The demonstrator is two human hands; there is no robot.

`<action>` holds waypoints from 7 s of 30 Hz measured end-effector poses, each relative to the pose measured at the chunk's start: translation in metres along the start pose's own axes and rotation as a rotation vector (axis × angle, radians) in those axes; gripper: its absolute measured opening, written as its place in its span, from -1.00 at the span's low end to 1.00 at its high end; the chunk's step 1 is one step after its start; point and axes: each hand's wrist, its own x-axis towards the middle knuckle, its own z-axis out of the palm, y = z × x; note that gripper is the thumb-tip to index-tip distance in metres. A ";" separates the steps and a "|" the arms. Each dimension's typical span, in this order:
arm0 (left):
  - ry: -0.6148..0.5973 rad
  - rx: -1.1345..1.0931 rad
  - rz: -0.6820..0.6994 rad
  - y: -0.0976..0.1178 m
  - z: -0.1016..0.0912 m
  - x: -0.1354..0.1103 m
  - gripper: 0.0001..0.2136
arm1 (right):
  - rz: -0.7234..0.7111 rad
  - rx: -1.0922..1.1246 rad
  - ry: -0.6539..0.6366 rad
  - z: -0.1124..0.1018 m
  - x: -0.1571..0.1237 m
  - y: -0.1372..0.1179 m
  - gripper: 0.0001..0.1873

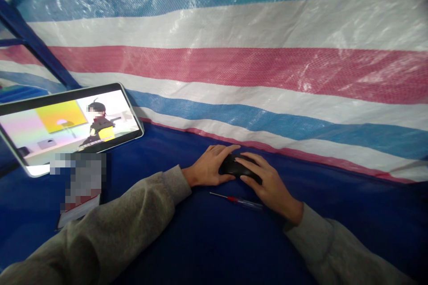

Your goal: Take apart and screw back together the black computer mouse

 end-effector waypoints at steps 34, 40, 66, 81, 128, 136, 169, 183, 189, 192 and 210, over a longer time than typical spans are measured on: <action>-0.001 -0.019 -0.022 0.001 -0.002 0.000 -0.28 | 0.067 -0.012 0.075 0.004 0.000 0.000 -0.53; 0.021 -0.001 -0.024 0.000 -0.001 0.000 -0.30 | 0.067 -0.005 0.069 0.004 0.000 0.001 -0.53; 0.178 -0.010 -0.083 -0.001 0.002 -0.001 -0.50 | 0.150 -0.095 0.165 -0.003 0.001 -0.003 -0.61; 0.098 0.170 0.210 -0.003 0.004 -0.001 -0.56 | 0.231 -0.133 0.177 -0.006 0.008 -0.004 -0.66; 0.145 0.091 0.181 -0.006 0.006 -0.002 -0.59 | 0.149 -0.380 -0.376 -0.114 0.069 -0.035 -0.81; 0.143 0.111 0.221 -0.003 0.005 -0.001 -0.56 | 0.163 -0.090 -0.249 -0.132 0.072 -0.056 -0.72; 0.619 -0.215 0.166 -0.002 0.000 -0.004 -0.89 | 0.153 -0.023 -0.021 -0.120 0.072 -0.071 -0.78; 0.746 -0.334 0.049 0.000 -0.002 -0.006 -0.85 | 0.252 0.135 -0.250 -0.124 0.070 -0.070 -0.84; 0.709 -0.319 0.033 -0.001 -0.001 -0.006 -0.82 | 0.248 0.115 -0.272 -0.123 0.070 -0.068 -0.82; 0.705 -0.308 0.040 0.000 -0.001 -0.006 -0.81 | 0.235 0.102 -0.253 -0.122 0.070 -0.070 -0.82; 0.241 -0.007 0.201 0.001 0.000 -0.003 -0.54 | 0.313 -0.112 0.012 -0.142 0.074 -0.065 -0.65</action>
